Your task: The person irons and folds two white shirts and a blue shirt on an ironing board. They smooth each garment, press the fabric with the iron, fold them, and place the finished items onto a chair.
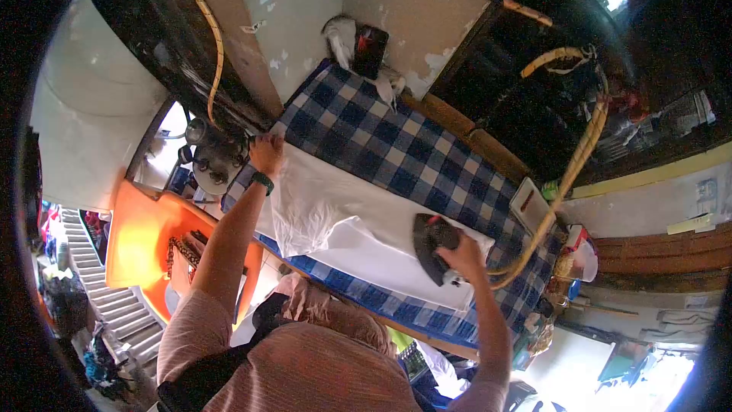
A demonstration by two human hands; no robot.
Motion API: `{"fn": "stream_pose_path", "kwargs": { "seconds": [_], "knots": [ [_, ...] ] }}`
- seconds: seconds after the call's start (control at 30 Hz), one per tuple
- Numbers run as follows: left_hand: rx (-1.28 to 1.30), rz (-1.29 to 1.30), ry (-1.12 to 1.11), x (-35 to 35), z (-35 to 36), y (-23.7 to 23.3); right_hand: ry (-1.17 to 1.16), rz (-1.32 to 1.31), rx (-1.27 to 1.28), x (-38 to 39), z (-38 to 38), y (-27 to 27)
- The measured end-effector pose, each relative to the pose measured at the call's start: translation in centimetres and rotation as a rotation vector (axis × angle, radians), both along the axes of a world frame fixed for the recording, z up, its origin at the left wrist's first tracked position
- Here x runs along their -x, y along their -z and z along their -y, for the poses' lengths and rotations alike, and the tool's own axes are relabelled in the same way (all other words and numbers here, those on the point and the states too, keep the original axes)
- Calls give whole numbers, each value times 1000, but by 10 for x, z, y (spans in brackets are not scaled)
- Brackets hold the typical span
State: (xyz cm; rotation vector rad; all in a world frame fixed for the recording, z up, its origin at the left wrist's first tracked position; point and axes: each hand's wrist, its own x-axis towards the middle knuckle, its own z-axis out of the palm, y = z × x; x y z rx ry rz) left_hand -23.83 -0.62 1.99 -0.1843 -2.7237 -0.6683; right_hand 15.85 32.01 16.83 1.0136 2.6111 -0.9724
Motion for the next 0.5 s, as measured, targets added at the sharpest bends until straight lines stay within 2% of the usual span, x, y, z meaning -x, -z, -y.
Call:
{"fn": "stream_pose_path", "kwargs": {
  "seconds": [0.03,0.1,0.17,0.27,0.33,0.43,0.5],
  "knots": [
    [2,4,2,-1,-1,0,22,90,71,18,18,-2],
    [-32,-42,-34,-2,-2,-7,-151,65,-54,33,43,14],
    [13,-41,26,-1,2,-11,-325,120,-25,60,73,2],
    [71,-48,120,0,9,-10,-364,198,-8,87,87,-8],
    [84,-60,142,5,10,-12,-210,14,9,104,87,-5],
    [142,-149,188,6,11,-11,-308,-89,19,144,84,-16],
    [81,-24,259,13,13,-10,-381,-99,32,182,87,-17]
  ]
}}
